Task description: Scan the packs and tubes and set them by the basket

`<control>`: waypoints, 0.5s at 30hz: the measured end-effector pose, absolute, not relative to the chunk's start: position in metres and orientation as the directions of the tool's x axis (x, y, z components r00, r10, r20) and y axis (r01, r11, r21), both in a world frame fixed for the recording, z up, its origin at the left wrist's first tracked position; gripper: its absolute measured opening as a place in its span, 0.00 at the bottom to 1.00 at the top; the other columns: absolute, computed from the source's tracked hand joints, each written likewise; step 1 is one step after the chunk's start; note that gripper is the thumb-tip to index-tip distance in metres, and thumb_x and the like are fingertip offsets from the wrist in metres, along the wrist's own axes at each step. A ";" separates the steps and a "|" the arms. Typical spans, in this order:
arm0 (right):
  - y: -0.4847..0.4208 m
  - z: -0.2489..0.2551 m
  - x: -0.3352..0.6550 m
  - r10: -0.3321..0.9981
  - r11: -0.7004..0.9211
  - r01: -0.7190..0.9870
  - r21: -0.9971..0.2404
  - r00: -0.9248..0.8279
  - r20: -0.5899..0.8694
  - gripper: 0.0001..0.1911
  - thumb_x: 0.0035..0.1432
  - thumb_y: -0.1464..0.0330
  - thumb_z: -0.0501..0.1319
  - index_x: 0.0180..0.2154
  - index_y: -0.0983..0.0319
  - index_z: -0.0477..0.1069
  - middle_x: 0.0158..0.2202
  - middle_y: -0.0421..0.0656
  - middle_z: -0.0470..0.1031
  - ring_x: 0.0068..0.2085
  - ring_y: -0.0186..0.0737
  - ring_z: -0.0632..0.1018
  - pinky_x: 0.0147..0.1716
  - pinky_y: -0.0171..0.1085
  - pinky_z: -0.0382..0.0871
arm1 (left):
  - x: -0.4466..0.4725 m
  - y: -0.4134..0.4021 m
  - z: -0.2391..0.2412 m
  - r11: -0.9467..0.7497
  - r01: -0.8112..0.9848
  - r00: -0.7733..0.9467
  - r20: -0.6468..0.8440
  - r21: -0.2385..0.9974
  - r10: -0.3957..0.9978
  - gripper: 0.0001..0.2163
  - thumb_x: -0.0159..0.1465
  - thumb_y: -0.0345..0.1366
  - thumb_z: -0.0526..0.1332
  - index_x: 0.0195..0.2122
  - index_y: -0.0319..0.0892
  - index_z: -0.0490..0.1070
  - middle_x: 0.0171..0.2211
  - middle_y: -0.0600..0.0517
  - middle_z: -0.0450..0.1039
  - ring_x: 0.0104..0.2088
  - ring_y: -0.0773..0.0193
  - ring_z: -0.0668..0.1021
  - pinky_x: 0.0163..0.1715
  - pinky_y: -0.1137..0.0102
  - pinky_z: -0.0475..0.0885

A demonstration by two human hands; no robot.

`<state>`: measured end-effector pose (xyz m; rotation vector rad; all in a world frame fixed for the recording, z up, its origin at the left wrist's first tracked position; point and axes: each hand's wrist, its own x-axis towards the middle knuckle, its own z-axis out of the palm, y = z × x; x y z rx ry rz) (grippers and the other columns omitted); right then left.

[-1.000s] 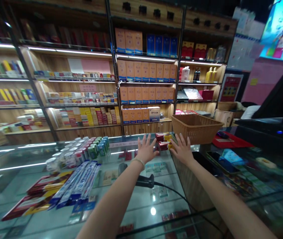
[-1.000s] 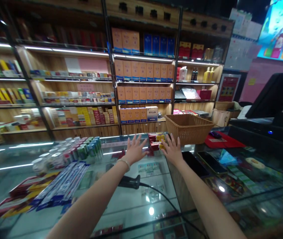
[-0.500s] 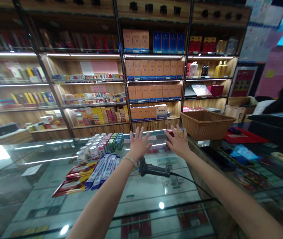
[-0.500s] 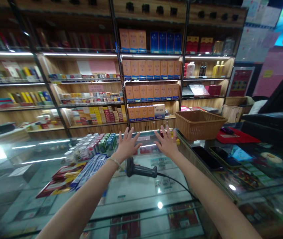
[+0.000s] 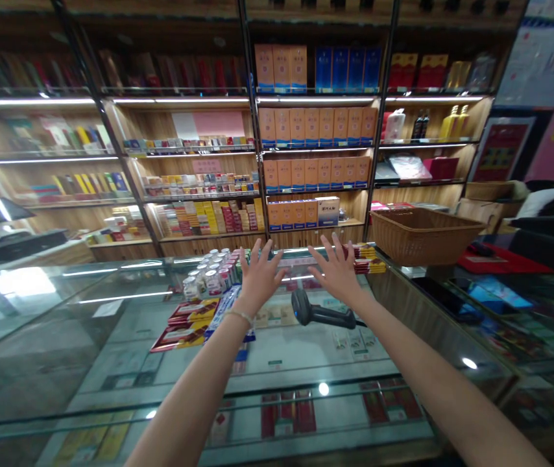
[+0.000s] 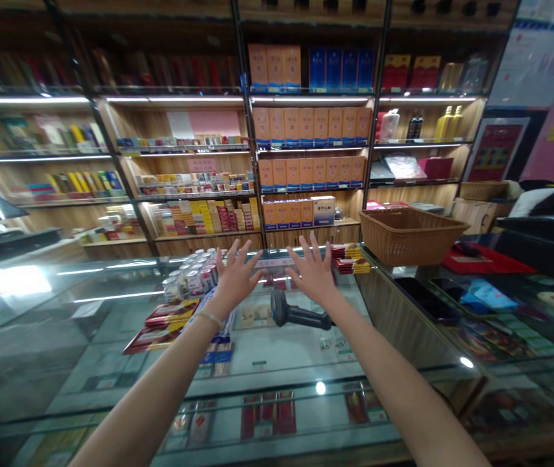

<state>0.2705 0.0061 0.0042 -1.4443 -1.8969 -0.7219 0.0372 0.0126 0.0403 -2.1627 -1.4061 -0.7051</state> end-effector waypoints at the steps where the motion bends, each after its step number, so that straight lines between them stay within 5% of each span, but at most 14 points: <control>1: 0.003 0.003 0.264 0.610 0.248 0.968 0.039 -0.187 0.770 0.28 0.72 0.52 0.55 0.68 0.51 0.65 0.75 0.50 0.57 0.76 0.60 0.50 0.70 0.67 0.37 | 0.032 0.010 0.040 -0.368 0.924 0.340 0.648 -0.098 0.681 0.22 0.71 0.48 0.58 0.64 0.53 0.72 0.74 0.46 0.58 0.76 0.42 0.54 0.73 0.36 0.37; 15: -0.016 -0.013 0.225 0.617 0.271 0.962 -0.010 -0.166 0.770 0.24 0.73 0.55 0.53 0.63 0.56 0.72 0.74 0.53 0.59 0.73 0.58 0.55 0.70 0.65 0.36 | -0.031 -0.017 0.027 -0.312 0.948 0.271 0.663 -0.059 0.698 0.19 0.72 0.49 0.56 0.59 0.54 0.76 0.74 0.49 0.59 0.76 0.47 0.55 0.74 0.41 0.35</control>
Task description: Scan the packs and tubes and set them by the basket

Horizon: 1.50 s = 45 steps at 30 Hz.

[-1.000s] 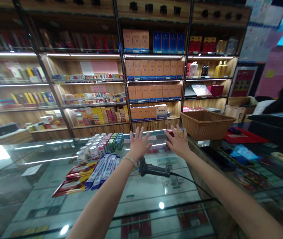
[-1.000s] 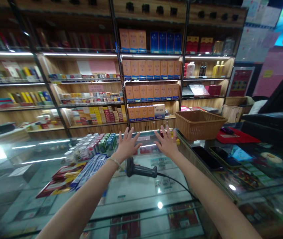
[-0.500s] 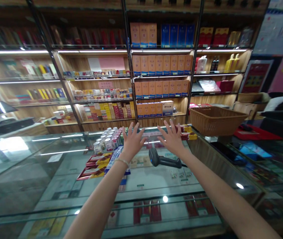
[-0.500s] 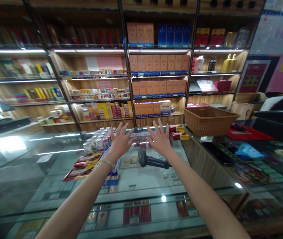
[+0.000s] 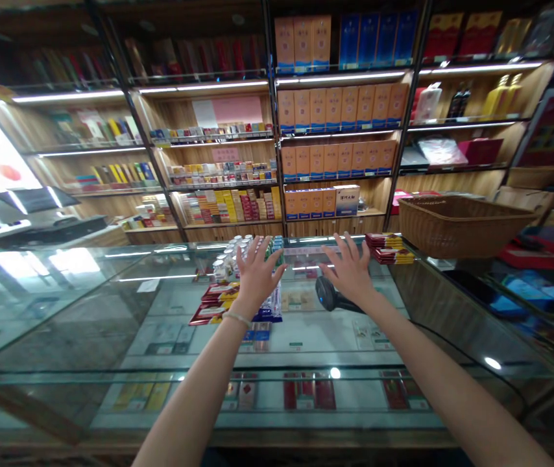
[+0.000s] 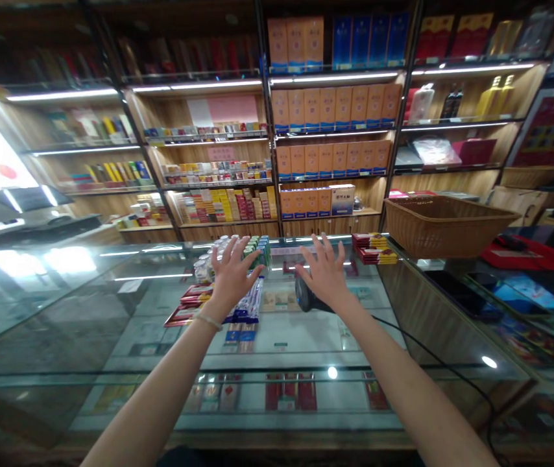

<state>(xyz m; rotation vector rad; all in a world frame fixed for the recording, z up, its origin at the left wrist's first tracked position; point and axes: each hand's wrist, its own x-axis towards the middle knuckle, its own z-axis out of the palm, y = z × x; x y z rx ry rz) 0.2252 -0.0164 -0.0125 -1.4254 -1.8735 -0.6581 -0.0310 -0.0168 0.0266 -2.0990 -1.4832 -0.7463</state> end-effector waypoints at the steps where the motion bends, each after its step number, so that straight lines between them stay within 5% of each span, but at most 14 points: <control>1: -0.018 -0.012 0.222 0.619 0.277 0.961 -0.009 -0.171 0.766 0.24 0.73 0.55 0.53 0.63 0.56 0.72 0.73 0.53 0.59 0.73 0.59 0.55 0.70 0.65 0.36 | -0.037 -0.019 0.026 -0.300 0.952 0.263 0.662 -0.060 0.702 0.19 0.72 0.49 0.56 0.59 0.54 0.76 0.74 0.49 0.59 0.76 0.47 0.54 0.74 0.41 0.35; 9: -0.028 -0.017 0.178 0.611 0.393 0.917 0.069 -0.316 0.726 0.26 0.73 0.52 0.52 0.62 0.57 0.74 0.72 0.53 0.62 0.73 0.58 0.57 0.71 0.63 0.31 | -0.102 -0.032 0.010 -0.206 0.977 0.191 0.693 -0.062 0.695 0.18 0.71 0.51 0.57 0.58 0.57 0.77 0.72 0.50 0.62 0.74 0.46 0.58 0.73 0.41 0.33; 19: -0.027 -0.012 0.122 0.666 0.476 0.878 0.050 -0.397 0.631 0.27 0.74 0.51 0.51 0.62 0.57 0.73 0.73 0.53 0.60 0.74 0.59 0.56 0.71 0.67 0.40 | -0.176 -0.032 0.003 -0.199 0.978 0.177 0.768 -0.066 0.616 0.15 0.70 0.49 0.60 0.51 0.53 0.81 0.68 0.46 0.69 0.71 0.43 0.64 0.71 0.38 0.38; 36: 0.009 -0.012 0.033 0.767 0.542 0.836 -0.084 -0.451 0.456 0.32 0.71 0.46 0.51 0.64 0.57 0.72 0.75 0.53 0.55 0.76 0.59 0.50 0.71 0.69 0.38 | -0.239 -0.002 -0.024 -0.156 0.985 0.165 0.697 -0.076 0.698 0.18 0.66 0.53 0.63 0.53 0.56 0.80 0.70 0.47 0.67 0.71 0.43 0.62 0.72 0.42 0.36; 45: 0.026 -0.013 0.007 0.790 0.586 0.808 -0.061 -0.553 0.264 0.39 0.61 0.39 0.60 0.62 0.58 0.74 0.78 0.54 0.46 0.77 0.65 0.44 0.71 0.71 0.33 | -0.249 -0.003 -0.038 -0.080 0.996 0.091 0.505 -0.044 0.858 0.28 0.59 0.61 0.68 0.58 0.56 0.79 0.74 0.45 0.58 0.74 0.39 0.56 0.72 0.41 0.38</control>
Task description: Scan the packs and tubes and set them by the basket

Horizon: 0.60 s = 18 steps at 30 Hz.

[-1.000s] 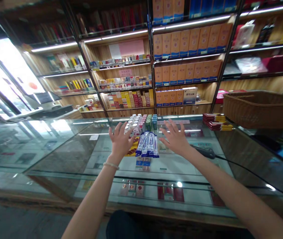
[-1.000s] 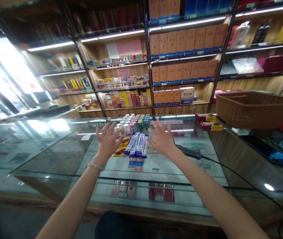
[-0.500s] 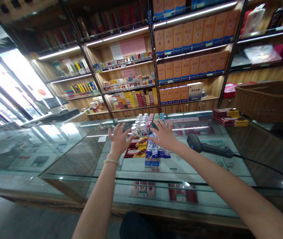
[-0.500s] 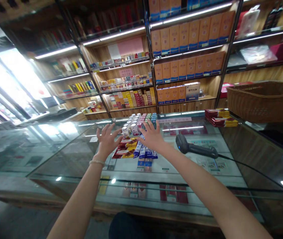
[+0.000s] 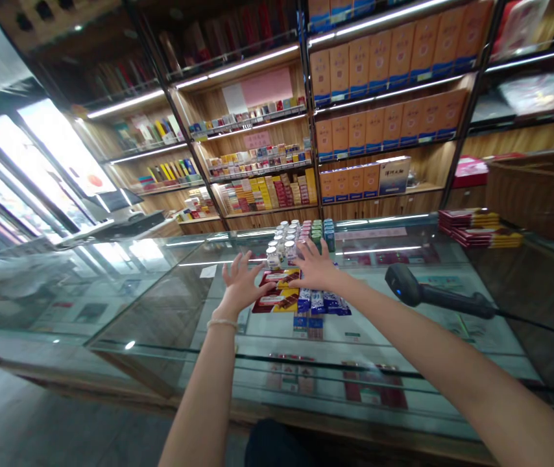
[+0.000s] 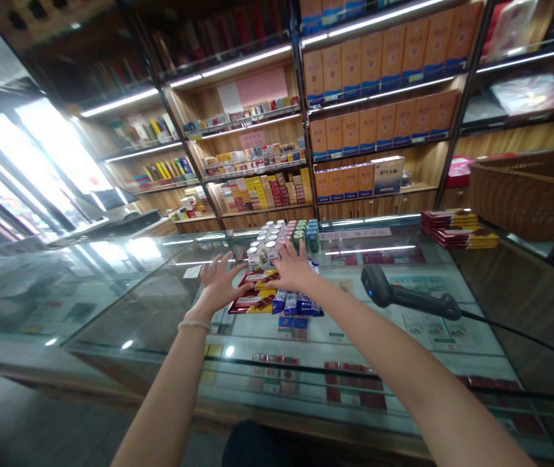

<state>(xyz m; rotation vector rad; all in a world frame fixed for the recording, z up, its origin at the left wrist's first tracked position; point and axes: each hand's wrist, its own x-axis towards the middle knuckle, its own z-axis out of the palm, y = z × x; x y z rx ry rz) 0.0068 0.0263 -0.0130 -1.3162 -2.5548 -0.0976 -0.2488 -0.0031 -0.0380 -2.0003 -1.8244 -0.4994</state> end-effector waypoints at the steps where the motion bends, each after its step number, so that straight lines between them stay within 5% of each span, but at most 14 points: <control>1: 0.028 -0.013 0.006 0.792 0.588 0.806 -0.060 -0.561 0.240 0.40 0.61 0.39 0.60 0.63 0.59 0.74 0.78 0.54 0.45 0.77 0.66 0.44 0.70 0.72 0.32 | -0.249 -0.003 -0.038 -0.076 0.996 0.084 0.492 -0.037 0.866 0.28 0.59 0.61 0.68 0.58 0.57 0.79 0.74 0.45 0.58 0.74 0.39 0.56 0.72 0.41 0.37; 12: 0.041 -0.010 -0.001 0.787 0.611 0.791 -0.028 -0.604 0.126 0.40 0.57 0.40 0.63 0.57 0.63 0.79 0.79 0.52 0.38 0.77 0.71 0.36 0.70 0.70 0.21 | -0.253 0.002 -0.042 -0.083 0.997 0.077 0.371 0.000 0.925 0.30 0.59 0.66 0.65 0.56 0.55 0.80 0.75 0.44 0.55 0.75 0.37 0.52 0.71 0.37 0.36; 18: 0.041 -0.015 -0.002 0.788 0.605 0.793 -0.071 -0.583 0.197 0.36 0.55 0.42 0.67 0.53 0.62 0.81 0.79 0.53 0.41 0.77 0.70 0.40 0.70 0.72 0.27 | -0.255 0.004 -0.045 -0.138 0.990 0.106 0.465 0.034 0.879 0.28 0.56 0.64 0.69 0.51 0.53 0.82 0.73 0.40 0.57 0.74 0.34 0.54 0.70 0.34 0.39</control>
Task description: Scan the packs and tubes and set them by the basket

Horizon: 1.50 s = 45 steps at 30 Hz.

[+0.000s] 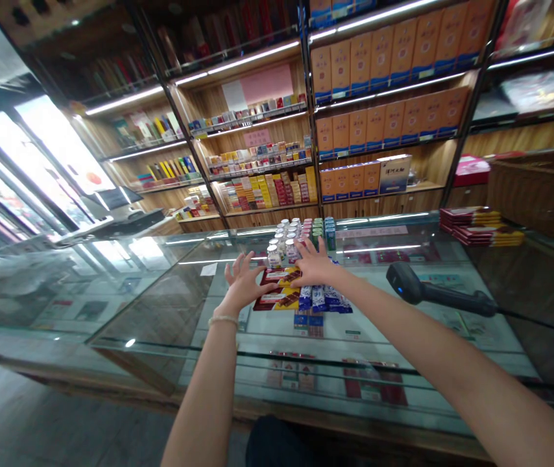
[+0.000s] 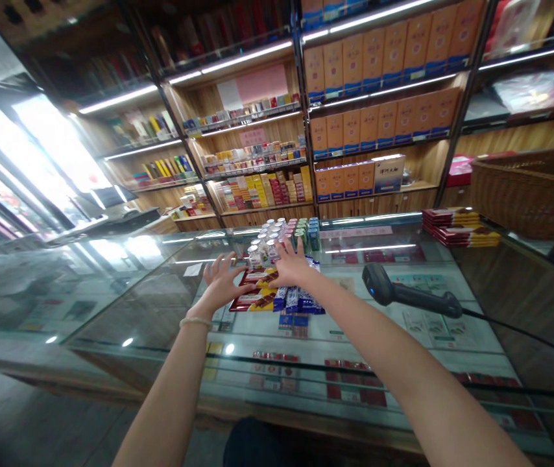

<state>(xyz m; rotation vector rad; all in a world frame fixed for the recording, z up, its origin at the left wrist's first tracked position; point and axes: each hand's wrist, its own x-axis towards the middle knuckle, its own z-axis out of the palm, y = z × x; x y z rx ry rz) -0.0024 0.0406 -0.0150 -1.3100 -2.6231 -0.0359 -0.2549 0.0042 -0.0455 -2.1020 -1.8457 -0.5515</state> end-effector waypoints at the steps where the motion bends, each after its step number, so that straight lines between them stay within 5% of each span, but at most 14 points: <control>1: 0.040 -0.015 -0.002 0.789 0.603 0.794 -0.078 -0.578 0.210 0.36 0.54 0.43 0.68 0.53 0.62 0.81 0.79 0.54 0.41 0.77 0.70 0.40 0.70 0.72 0.29 | -0.254 0.003 -0.045 -0.142 0.989 0.108 0.482 0.034 0.869 0.28 0.55 0.64 0.69 0.50 0.52 0.82 0.73 0.40 0.57 0.74 0.34 0.54 0.70 0.34 0.39; 9: 0.029 0.001 0.008 0.703 0.625 0.780 -0.032 -0.544 0.459 0.36 0.53 0.50 0.72 0.57 0.65 0.76 0.79 0.57 0.39 0.77 0.66 0.41 0.70 0.72 0.33 | -0.242 -0.007 -0.024 -0.123 0.992 0.110 0.694 -0.030 0.712 0.29 0.55 0.62 0.70 0.50 0.48 0.79 0.74 0.38 0.54 0.74 0.37 0.55 0.71 0.37 0.36; 18: 0.027 0.015 0.048 0.544 0.634 0.772 0.045 -0.487 0.684 0.33 0.57 0.55 0.69 0.60 0.64 0.69 0.78 0.58 0.42 0.78 0.61 0.39 0.71 0.67 0.26 | -0.202 -0.008 0.014 -0.160 0.983 0.171 0.787 -0.093 0.593 0.29 0.58 0.62 0.68 0.51 0.45 0.74 0.74 0.36 0.56 0.75 0.36 0.54 0.71 0.40 0.31; 33: 0.011 0.034 0.166 0.607 0.424 0.905 0.004 -0.288 0.740 0.32 0.59 0.53 0.69 0.62 0.58 0.70 0.78 0.55 0.45 0.77 0.63 0.44 0.71 0.66 0.28 | -0.078 0.011 0.040 -0.308 0.949 0.235 0.813 -0.072 0.533 0.35 0.54 0.64 0.70 0.55 0.46 0.72 0.75 0.36 0.53 0.75 0.35 0.54 0.72 0.39 0.29; 45: 0.018 0.017 0.270 0.635 0.271 0.962 -0.026 -0.159 0.756 0.34 0.59 0.53 0.69 0.64 0.55 0.70 0.79 0.52 0.42 0.76 0.67 0.44 0.69 0.70 0.36 | 0.032 0.043 0.026 -0.418 0.908 0.255 0.820 -0.021 0.512 0.30 0.60 0.61 0.67 0.55 0.45 0.73 0.75 0.36 0.54 0.74 0.36 0.56 0.72 0.38 0.32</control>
